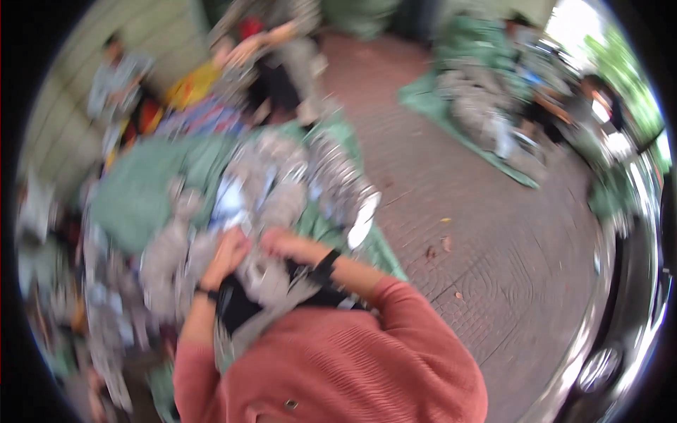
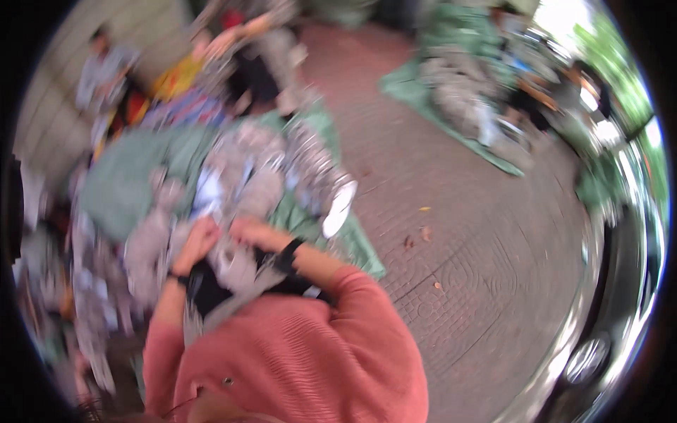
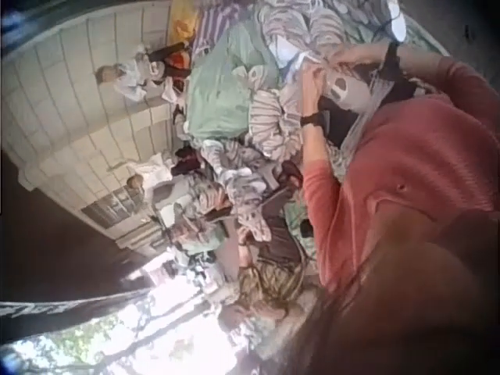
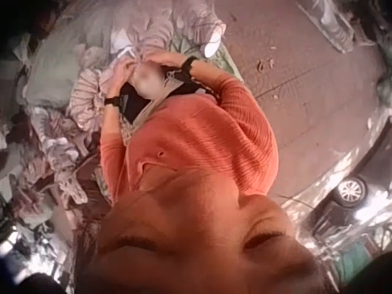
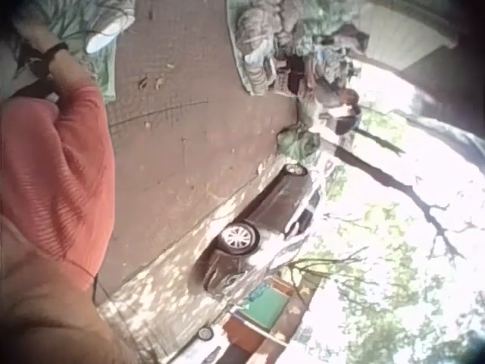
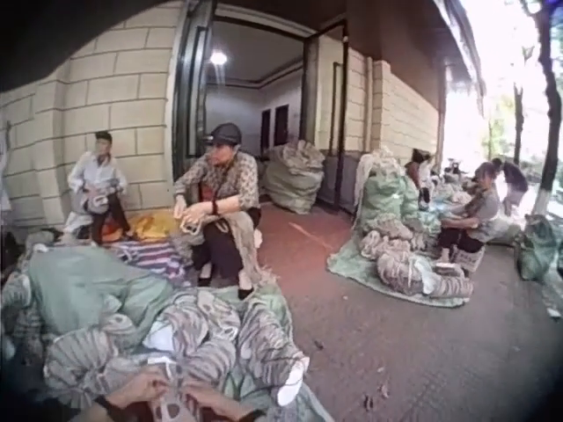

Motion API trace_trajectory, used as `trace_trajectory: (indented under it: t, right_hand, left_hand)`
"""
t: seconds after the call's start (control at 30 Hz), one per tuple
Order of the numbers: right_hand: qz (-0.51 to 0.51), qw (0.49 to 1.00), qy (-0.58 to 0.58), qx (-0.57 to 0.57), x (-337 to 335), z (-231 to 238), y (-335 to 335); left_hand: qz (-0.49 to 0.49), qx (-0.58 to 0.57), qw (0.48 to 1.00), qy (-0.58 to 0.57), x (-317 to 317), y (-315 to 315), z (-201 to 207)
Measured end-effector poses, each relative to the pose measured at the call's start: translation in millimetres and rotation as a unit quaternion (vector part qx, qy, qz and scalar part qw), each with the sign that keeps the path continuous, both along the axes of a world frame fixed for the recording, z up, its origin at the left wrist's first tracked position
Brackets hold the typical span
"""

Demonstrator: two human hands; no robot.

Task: Lacing and sorting shoe components in a manufacturing assembly setting.

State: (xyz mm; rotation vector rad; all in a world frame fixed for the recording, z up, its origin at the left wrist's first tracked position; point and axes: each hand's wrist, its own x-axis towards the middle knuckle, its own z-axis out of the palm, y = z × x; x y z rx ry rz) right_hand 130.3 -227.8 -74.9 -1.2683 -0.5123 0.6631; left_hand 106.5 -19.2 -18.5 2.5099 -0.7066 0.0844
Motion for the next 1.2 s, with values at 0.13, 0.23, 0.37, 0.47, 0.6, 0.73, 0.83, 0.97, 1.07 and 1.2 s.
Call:
trace_trajectory:
  t: [0.13,0.23,0.37,0.47,0.6,0.73,0.83,0.97,1.07,1.2]
  right_hand:
    - [-0.009,0.984,0.146,-0.106,1,43,-14]
    - [0.021,0.979,0.177,-0.094,2,35,-12]
    - [0.039,0.981,0.158,-0.104,-4,34,-4]
    - [0.044,0.981,0.134,-0.136,-6,37,1]
    - [0.033,0.979,0.151,-0.132,-7,36,0]
    - [0.012,0.980,0.162,-0.117,-8,41,-1]
    - [-0.006,0.976,0.190,-0.105,-8,40,-1]
    - [-0.028,0.974,0.204,-0.092,-8,36,1]
    - [-0.040,0.973,0.209,-0.094,-11,37,3]
    - [-0.046,0.976,0.177,-0.118,-13,38,8]
  left_hand:
    - [0.034,-0.081,0.996,-0.006,3,-6,-3]
    - [0.077,-0.077,0.992,0.069,-3,-8,4]
    - [0.097,-0.067,0.990,0.080,-12,-5,1]
    - [0.086,-0.056,0.990,0.095,-13,-5,3]
    - [0.065,-0.034,0.989,0.131,-13,-4,7]
    - [0.061,-0.056,0.991,0.107,-14,-6,5]
    - [0.063,-0.068,0.991,0.096,-15,-6,3]
    - [0.072,-0.078,0.991,0.087,-15,-7,1]
    - [0.076,-0.074,0.990,0.094,-15,-8,0]
    - [0.074,-0.077,0.990,0.097,-14,-13,1]
